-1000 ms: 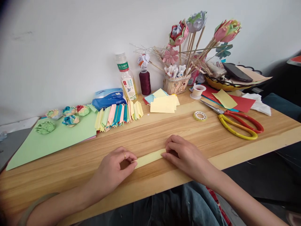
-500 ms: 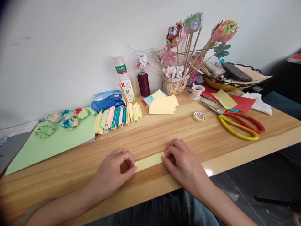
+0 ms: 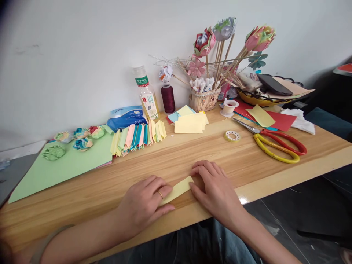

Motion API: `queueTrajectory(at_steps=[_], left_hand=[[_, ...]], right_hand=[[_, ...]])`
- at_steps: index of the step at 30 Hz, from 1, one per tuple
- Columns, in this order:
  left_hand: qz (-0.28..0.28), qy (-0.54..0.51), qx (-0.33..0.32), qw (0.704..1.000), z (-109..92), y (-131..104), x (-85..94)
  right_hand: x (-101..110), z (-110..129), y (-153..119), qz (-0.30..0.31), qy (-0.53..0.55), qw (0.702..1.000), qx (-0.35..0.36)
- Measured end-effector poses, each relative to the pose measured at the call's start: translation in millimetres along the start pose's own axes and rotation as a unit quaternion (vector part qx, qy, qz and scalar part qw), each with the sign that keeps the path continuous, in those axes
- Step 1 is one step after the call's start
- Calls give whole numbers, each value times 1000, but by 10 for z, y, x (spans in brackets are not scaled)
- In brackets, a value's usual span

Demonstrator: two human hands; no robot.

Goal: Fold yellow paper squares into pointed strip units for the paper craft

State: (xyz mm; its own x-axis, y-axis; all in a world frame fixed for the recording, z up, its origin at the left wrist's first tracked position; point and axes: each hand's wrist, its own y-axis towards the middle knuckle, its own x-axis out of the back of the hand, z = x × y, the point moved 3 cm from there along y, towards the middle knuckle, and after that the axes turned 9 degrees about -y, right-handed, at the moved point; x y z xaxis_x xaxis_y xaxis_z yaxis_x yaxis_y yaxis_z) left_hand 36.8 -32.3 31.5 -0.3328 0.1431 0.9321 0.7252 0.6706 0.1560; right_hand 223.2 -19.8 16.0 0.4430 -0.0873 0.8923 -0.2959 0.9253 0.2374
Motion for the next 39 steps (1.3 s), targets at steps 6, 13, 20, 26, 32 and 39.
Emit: queueTrajectory(at_steps=[6,13,20,26,32,39], left_hand=[[-119,-128,58,983,159,28,155],[-267,-565,278,729,448,49,204],[-235,-591,287,716,463,61,211],[-314,-516,252,757,612,66,581],[-364,-507,268,734,790,8,698],[-400,-565,263,672,851,-15,722]], right_hand=[[60,-13,202,42,194,979,-41],[105,335,719,102,465,879,-26],[37,541,949,54,381,922,-39],[150,705,1114,116,210,968,78],[152,688,1232,119,183,973,74],[218,418,1353,55,305,950,-19]])
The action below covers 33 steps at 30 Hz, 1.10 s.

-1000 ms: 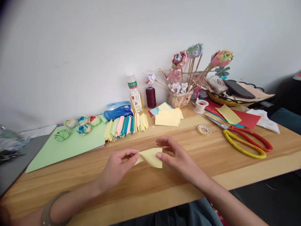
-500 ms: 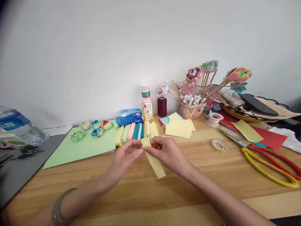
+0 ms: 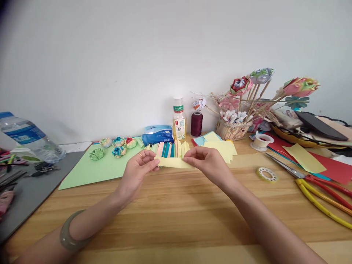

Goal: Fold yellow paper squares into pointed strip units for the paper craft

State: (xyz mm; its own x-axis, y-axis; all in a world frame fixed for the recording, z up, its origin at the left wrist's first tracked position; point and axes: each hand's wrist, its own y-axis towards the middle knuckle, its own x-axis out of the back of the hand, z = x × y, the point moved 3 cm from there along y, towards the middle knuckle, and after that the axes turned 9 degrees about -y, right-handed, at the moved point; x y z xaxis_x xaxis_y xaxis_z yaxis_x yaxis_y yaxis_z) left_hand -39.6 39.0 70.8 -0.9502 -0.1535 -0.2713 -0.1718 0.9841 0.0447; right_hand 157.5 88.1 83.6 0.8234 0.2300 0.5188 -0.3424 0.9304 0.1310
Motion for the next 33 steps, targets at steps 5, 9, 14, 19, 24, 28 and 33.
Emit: queueTrajectory(at_steps=[5,9,14,19,24,28,33], left_hand=[[15,24,-31,999,-21,-20,-12],[5,46,-39,998,-7,-41,-3],[-3,110,-38,993,-34,-33,3],[21,160,-11,987,-80,-5,-19],[35,176,-37,983,-138,-9,-16],[30,186,-57,980,-176,-54,-10],[34,199,-86,976,-223,-91,-11]], right_hand=[[63,33,-25,-8,22,1000,-4],[95,21,-47,-2,21,1000,-4],[129,20,-58,-30,52,998,15],[146,9,-55,-33,69,997,13],[184,13,-62,-21,84,996,-2],[209,40,-92,0,75,997,-18],[228,86,-128,1,53,999,3]])
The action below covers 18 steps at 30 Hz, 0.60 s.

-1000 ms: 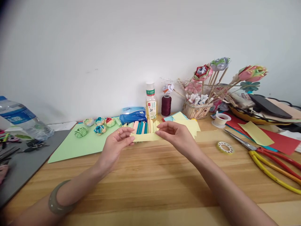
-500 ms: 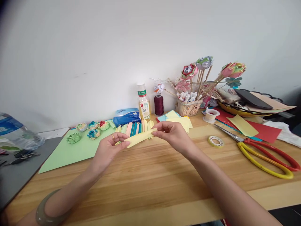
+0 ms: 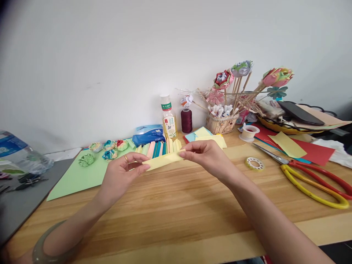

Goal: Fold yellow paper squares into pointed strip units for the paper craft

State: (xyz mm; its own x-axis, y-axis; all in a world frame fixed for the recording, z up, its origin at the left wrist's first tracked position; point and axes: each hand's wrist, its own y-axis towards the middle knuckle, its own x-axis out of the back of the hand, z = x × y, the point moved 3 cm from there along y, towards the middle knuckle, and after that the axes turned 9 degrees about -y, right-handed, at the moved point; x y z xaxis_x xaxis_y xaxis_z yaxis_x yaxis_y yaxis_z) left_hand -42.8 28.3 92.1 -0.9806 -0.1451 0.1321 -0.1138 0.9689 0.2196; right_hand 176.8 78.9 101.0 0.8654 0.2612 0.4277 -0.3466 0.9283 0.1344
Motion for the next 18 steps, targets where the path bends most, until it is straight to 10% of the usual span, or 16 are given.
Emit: queueTrajectory(at_steps=[18], left_hand=[[77,-35,-7,996,-247,-59,58]], right_hand=[[132,67,-85,-27,-65,996,62]])
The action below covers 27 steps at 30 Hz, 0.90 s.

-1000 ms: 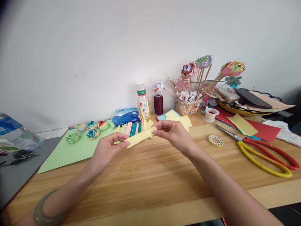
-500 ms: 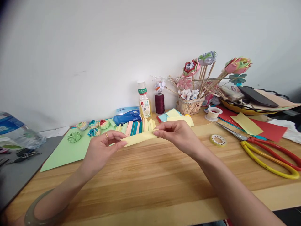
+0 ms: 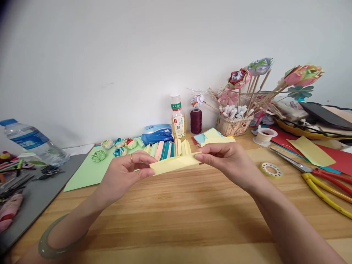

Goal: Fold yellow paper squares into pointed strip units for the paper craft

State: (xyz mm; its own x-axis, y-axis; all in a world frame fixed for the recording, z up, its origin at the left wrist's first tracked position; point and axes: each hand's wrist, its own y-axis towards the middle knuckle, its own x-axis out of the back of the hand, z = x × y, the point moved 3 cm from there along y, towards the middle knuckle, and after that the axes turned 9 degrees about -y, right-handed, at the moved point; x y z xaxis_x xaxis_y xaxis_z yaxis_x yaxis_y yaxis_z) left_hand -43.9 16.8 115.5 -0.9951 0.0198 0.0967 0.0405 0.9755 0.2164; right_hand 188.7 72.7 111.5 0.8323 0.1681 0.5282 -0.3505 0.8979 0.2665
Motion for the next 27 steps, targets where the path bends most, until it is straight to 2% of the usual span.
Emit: queueTrajectory(at_steps=[5,10,15,27], left_hand=[[-2,-25,50,998,-25,-10,5],[-21,-47,66,997,-45,-20,18],[-27,-57,66,996,-70,-32,18],[-21,-27,44,998,-110,-45,31]], right_hand=[[3,-7,-21,-23,6,1000,-6],[-5,-14,-19,-43,14,999,-6],[12,-39,-17,-59,29,998,-12],[42,-51,-49,-44,8,999,-10]])
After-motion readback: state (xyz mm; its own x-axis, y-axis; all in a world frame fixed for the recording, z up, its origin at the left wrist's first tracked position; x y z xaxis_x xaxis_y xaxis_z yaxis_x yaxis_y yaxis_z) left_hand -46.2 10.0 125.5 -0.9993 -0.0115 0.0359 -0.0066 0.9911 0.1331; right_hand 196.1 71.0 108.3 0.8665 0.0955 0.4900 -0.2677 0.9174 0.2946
